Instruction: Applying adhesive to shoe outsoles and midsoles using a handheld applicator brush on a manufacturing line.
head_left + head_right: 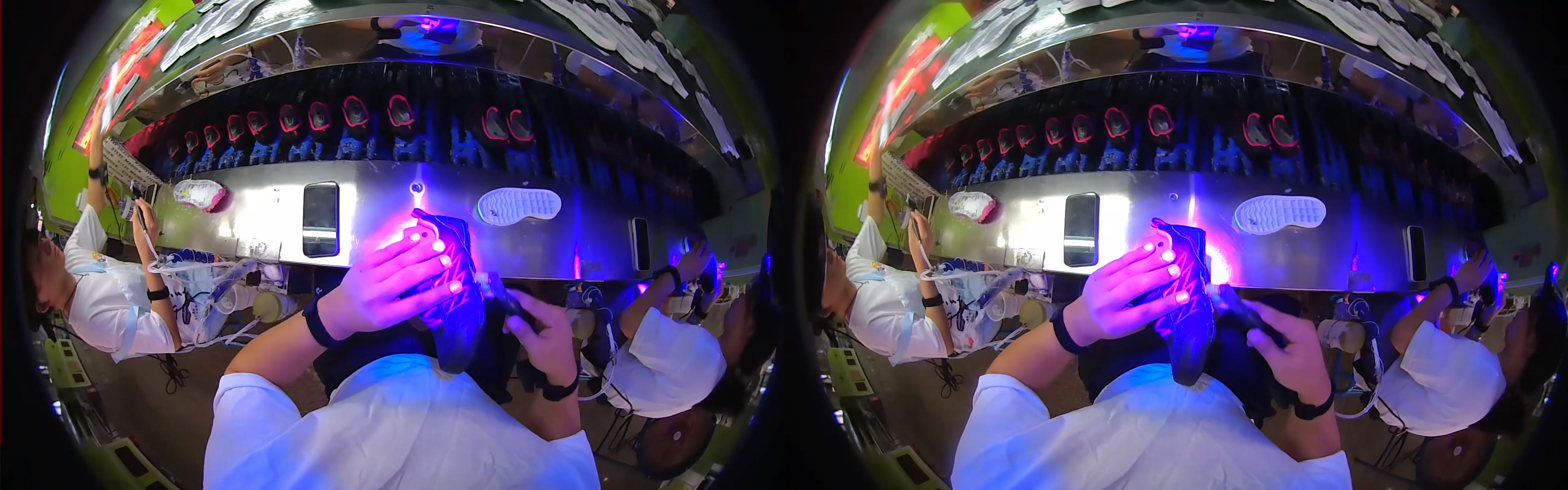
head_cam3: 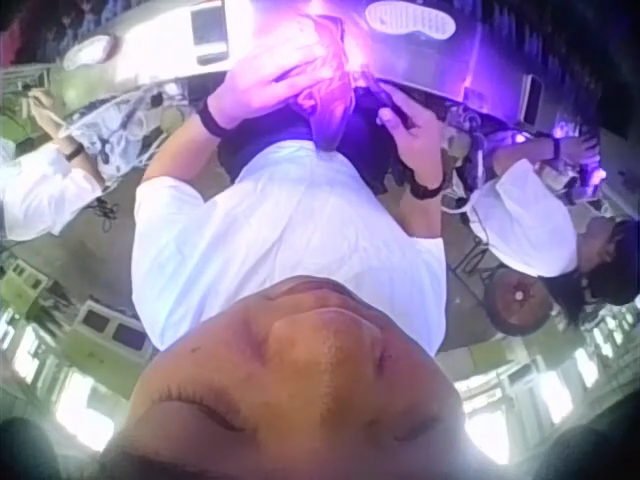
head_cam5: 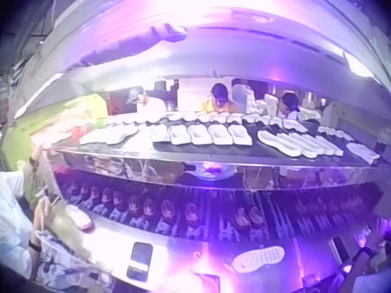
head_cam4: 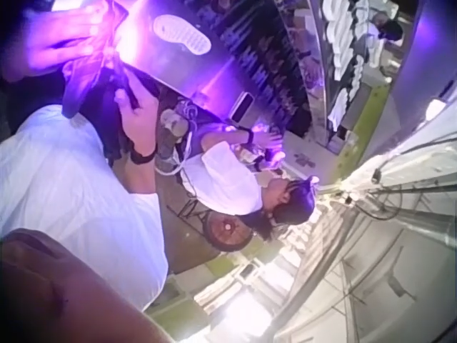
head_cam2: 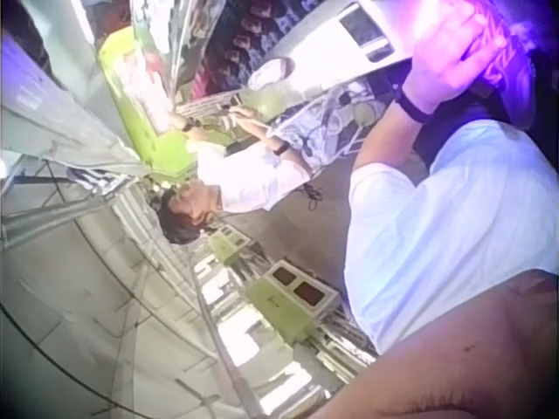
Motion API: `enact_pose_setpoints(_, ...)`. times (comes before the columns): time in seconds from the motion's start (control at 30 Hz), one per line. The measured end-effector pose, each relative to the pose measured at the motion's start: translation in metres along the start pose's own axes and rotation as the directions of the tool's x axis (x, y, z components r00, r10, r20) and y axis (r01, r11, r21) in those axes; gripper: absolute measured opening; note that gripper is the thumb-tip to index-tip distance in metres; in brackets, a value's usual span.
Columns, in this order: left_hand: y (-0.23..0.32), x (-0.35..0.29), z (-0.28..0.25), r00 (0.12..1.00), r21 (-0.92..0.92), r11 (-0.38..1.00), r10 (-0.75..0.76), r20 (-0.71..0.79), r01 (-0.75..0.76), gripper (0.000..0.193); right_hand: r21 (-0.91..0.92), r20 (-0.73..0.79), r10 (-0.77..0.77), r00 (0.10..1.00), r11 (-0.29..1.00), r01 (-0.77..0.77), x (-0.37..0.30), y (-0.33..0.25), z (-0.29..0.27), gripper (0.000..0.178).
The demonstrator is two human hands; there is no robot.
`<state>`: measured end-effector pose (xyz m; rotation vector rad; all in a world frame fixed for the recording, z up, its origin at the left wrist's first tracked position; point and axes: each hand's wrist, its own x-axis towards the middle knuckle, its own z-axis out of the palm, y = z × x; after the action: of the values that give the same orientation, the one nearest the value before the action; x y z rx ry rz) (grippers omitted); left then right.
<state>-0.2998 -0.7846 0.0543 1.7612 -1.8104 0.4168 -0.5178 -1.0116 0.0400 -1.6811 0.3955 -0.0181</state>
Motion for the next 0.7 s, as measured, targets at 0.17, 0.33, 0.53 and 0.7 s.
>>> enact_pose_setpoints(0.17,-0.001,0.010,0.018,0.999,-0.012,0.999,0.031,0.040,-0.030,0.039,0.045,0.077,0.112,0.991,0.992,-0.115,-0.014,0.010,-0.022,0.044)
enact_pose_setpoints(0.33,0.000,0.012,0.035,0.999,-0.011,1.000,-0.002,0.051,0.002,0.037,-0.016,0.010,0.044,0.999,0.999,-0.044,0.015,0.008,-0.026,0.043)
enact_pose_setpoints(0.53,-0.002,0.011,0.034,0.979,-0.063,0.980,-0.184,0.088,0.190,0.054,0.097,0.054,0.014,0.998,0.995,-0.019,0.005,0.032,-0.024,0.040)
enact_pose_setpoints(0.7,0.002,-0.001,0.043,0.949,-0.083,0.946,-0.310,0.060,0.314,0.060,0.192,0.031,0.080,0.996,0.978,-0.085,0.006,0.042,-0.015,0.041)
